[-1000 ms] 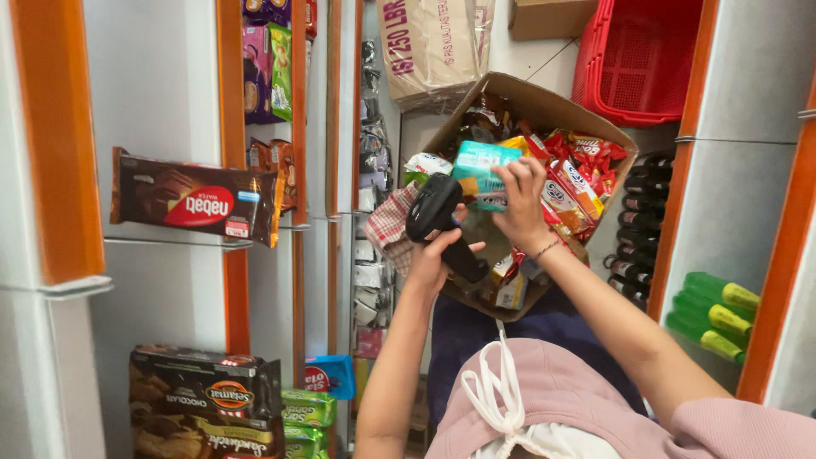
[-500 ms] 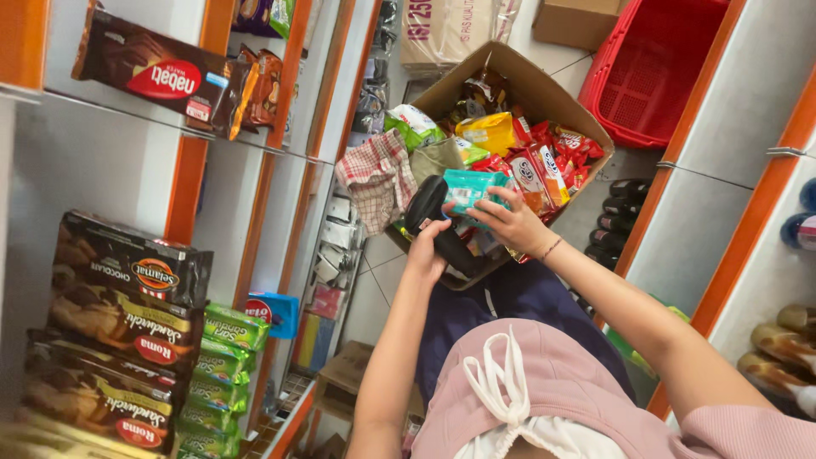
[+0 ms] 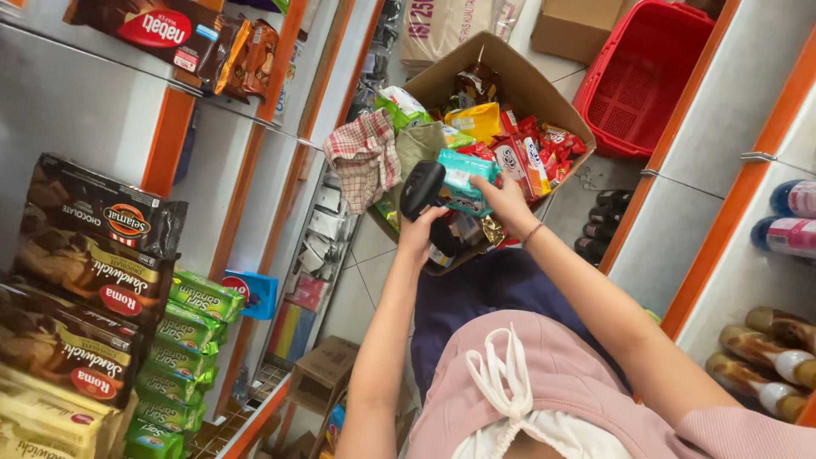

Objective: The person scans various packaged snacks and household items using a handheld scanner and places them onto grocery store shelves.

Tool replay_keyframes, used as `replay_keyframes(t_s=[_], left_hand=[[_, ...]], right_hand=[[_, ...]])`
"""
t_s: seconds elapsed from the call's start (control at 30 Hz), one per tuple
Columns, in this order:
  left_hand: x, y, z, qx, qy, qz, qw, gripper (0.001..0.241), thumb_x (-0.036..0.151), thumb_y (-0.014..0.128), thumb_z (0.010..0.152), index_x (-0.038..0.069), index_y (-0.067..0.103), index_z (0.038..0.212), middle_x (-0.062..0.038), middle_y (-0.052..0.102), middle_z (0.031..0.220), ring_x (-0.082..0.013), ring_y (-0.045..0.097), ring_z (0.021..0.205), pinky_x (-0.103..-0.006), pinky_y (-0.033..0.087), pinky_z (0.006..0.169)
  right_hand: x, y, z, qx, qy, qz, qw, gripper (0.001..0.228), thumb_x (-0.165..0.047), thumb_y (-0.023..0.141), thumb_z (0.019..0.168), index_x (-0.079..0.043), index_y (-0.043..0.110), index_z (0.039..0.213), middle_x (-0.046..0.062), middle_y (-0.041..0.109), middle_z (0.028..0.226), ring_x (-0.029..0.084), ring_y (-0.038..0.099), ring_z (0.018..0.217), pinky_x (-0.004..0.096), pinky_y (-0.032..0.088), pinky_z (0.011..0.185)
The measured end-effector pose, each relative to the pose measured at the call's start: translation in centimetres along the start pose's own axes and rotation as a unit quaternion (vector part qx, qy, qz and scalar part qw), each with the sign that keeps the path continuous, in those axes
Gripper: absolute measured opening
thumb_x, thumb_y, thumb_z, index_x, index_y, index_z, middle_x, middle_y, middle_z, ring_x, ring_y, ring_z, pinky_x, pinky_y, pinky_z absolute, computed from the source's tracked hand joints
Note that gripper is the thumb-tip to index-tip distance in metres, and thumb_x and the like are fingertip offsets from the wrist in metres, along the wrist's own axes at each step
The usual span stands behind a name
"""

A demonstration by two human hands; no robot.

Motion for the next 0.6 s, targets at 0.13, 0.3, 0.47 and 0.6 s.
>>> replay_keyframes(t_s=[0.13, 0.3, 0.47, 0.6], left_hand=[[-1.4, 0.0, -0.1, -0.021, 0.006, 0.064, 0.998, 0.043, 0.001, 0.076, 0.081, 0.001, 0.065, 0.122, -0.011, 0.062, 0.105, -0.0219, 0.066, 0.088, -0.0380, 0.060, 0.071], [1.1, 1.9, -4.0, -0.053, 0.036, 0.084, 0.994, 0.042, 0.007, 0.078, 0.080, 0.001, 0.070, 0.120, -0.013, 0.066, 0.101, -0.0237, 0.065, 0.080, -0.0361, 0.055, 0.071], [7.3, 4.5, -12.5, 0.055, 0.374, 0.395, 0.837, 0.031, 0.005, 0.081, 0.073, 0.000, 0.073, 0.102, -0.015, 0.059, 0.117, -0.0319, 0.064, 0.107, -0.0402, 0.052, 0.093], [7.0, 4.3, -15.1, 0.063, 0.318, 0.394, 0.860, 0.028, 0.006, 0.079, 0.072, 0.002, 0.074, 0.099, -0.013, 0.062, 0.114, -0.0304, 0.067, 0.105, -0.0397, 0.054, 0.091]], right_hand=[[-1.5, 1.0, -1.7, -0.116, 0.115, 0.194, 0.967, 0.062, -0.027, 0.078, 0.083, -0.002, 0.051, 0.134, 0.013, 0.065, 0.119, 0.021, 0.068, 0.102, 0.034, 0.059, 0.081], [-3.3, 0.1, -2.8, -0.146, 0.082, 0.230, 0.959, 0.072, -0.010, 0.080, 0.082, -0.010, 0.034, 0.138, 0.014, 0.058, 0.119, 0.023, 0.066, 0.104, 0.038, 0.060, 0.080], [-4.7, -0.7, -3.3, -0.179, -0.021, 0.281, 0.943, 0.075, 0.006, 0.079, 0.080, -0.014, 0.033, 0.136, 0.009, 0.053, 0.126, 0.020, 0.063, 0.113, 0.039, 0.062, 0.085], [-5.7, -1.0, -3.5, -0.200, -0.048, 0.326, 0.923, 0.075, 0.008, 0.078, 0.081, -0.014, 0.033, 0.138, 0.008, 0.052, 0.129, 0.020, 0.059, 0.120, 0.038, 0.060, 0.092]])
Point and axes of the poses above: each hand's wrist, its own z-axis towards the middle knuckle, its own y-axis out of the palm, x = y × z, the point moved 5 cm from there along z, towards the middle knuckle
